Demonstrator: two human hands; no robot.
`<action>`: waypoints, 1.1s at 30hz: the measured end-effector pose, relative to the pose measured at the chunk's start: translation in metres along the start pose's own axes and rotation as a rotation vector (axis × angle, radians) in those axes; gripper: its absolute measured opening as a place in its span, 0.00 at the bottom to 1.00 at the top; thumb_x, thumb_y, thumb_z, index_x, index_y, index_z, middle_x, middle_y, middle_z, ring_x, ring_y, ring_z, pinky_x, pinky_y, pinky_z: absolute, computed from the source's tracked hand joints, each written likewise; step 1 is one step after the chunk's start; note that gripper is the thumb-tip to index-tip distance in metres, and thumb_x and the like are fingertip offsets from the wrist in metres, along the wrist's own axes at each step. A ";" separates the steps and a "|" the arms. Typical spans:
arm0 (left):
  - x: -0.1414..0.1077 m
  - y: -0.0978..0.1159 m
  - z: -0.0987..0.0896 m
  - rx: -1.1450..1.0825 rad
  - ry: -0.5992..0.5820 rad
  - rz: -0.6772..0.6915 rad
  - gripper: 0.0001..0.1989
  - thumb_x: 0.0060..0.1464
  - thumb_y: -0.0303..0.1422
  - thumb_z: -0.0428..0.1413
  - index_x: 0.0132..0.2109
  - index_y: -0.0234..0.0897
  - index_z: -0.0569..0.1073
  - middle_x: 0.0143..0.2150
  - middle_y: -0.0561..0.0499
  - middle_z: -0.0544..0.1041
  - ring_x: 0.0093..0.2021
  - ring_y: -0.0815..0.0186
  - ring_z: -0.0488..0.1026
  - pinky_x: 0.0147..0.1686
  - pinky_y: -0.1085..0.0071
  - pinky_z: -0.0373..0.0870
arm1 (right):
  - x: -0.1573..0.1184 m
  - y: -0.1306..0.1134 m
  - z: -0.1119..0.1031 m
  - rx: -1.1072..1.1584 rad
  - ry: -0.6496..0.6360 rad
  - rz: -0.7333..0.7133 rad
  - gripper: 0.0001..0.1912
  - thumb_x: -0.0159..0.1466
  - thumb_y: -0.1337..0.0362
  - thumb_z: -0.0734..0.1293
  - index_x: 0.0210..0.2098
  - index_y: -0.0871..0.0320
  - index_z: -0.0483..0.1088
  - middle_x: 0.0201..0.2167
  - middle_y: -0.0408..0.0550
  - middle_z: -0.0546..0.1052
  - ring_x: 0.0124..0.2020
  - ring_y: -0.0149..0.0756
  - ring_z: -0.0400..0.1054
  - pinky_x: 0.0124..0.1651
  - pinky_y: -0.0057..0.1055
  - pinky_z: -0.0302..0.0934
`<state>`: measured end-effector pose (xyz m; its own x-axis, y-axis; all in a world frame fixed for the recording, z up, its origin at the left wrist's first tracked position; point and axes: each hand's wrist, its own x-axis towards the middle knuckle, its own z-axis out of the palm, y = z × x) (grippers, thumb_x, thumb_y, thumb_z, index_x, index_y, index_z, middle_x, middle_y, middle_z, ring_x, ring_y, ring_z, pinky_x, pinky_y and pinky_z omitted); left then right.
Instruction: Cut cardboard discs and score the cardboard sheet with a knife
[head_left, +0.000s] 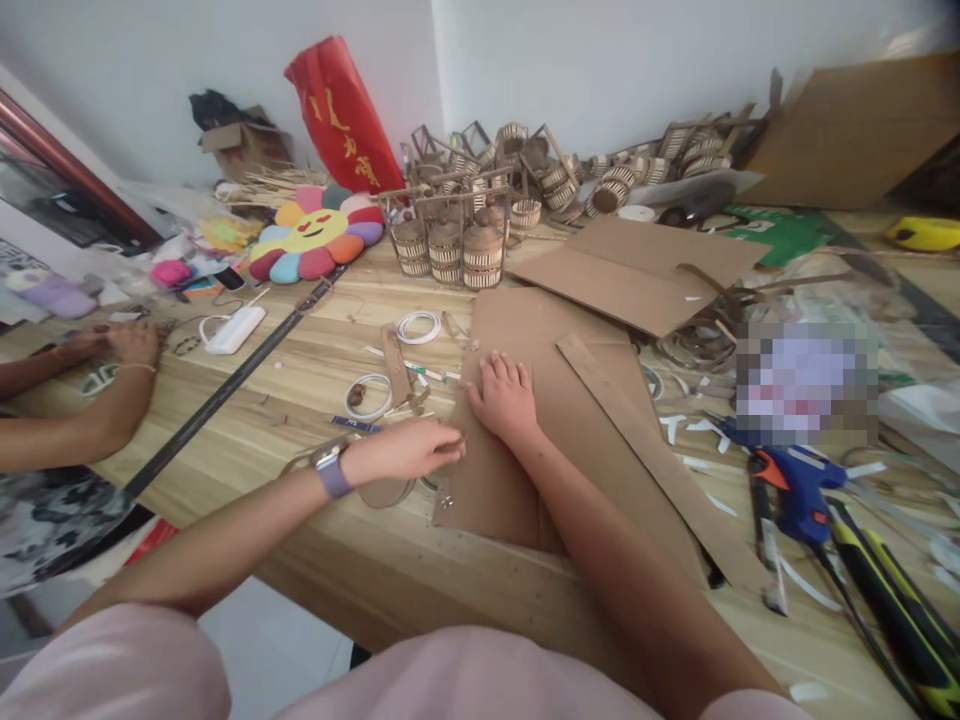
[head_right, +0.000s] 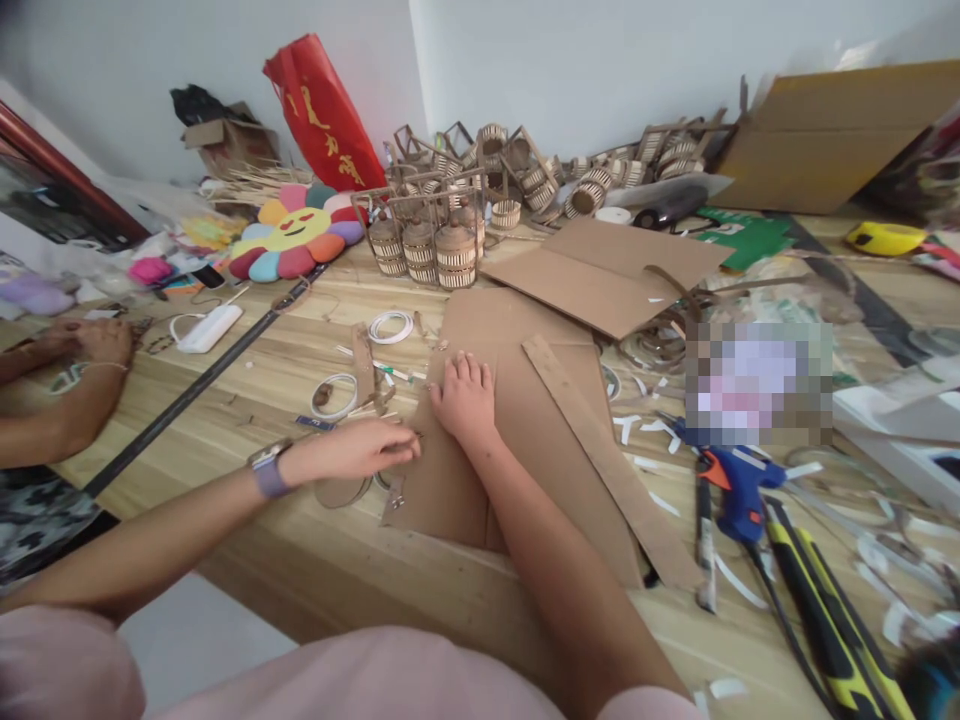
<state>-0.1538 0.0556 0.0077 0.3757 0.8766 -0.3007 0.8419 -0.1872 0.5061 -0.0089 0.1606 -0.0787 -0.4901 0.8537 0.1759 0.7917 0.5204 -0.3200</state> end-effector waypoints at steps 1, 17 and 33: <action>-0.011 0.001 0.008 0.017 -0.020 0.021 0.06 0.62 0.29 0.57 0.43 0.39 0.79 0.42 0.49 0.84 0.42 0.62 0.80 0.42 0.71 0.71 | 0.000 0.000 0.000 0.000 -0.001 0.001 0.29 0.71 0.60 0.59 0.67 0.68 0.65 0.71 0.64 0.62 0.73 0.52 0.53 0.72 0.50 0.44; 0.004 0.005 0.005 0.531 -0.312 0.422 0.09 0.51 0.24 0.66 0.27 0.41 0.77 0.26 0.52 0.80 0.25 0.64 0.72 0.25 0.68 0.58 | -0.001 0.000 0.000 -0.015 0.006 0.003 0.29 0.71 0.58 0.59 0.67 0.66 0.65 0.71 0.63 0.63 0.72 0.51 0.55 0.72 0.50 0.45; -0.013 -0.010 0.038 0.259 -0.136 0.245 0.16 0.52 0.24 0.56 0.21 0.39 0.60 0.20 0.57 0.68 0.24 0.69 0.62 0.27 0.71 0.55 | -0.001 0.001 0.004 -0.001 0.039 0.002 0.29 0.70 0.58 0.59 0.66 0.65 0.66 0.70 0.62 0.64 0.72 0.52 0.55 0.72 0.50 0.45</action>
<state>-0.1524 0.0290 -0.0239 0.6111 0.7283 -0.3099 0.7844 -0.5048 0.3604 -0.0094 0.1603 -0.0827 -0.4741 0.8547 0.2116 0.7927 0.5189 -0.3198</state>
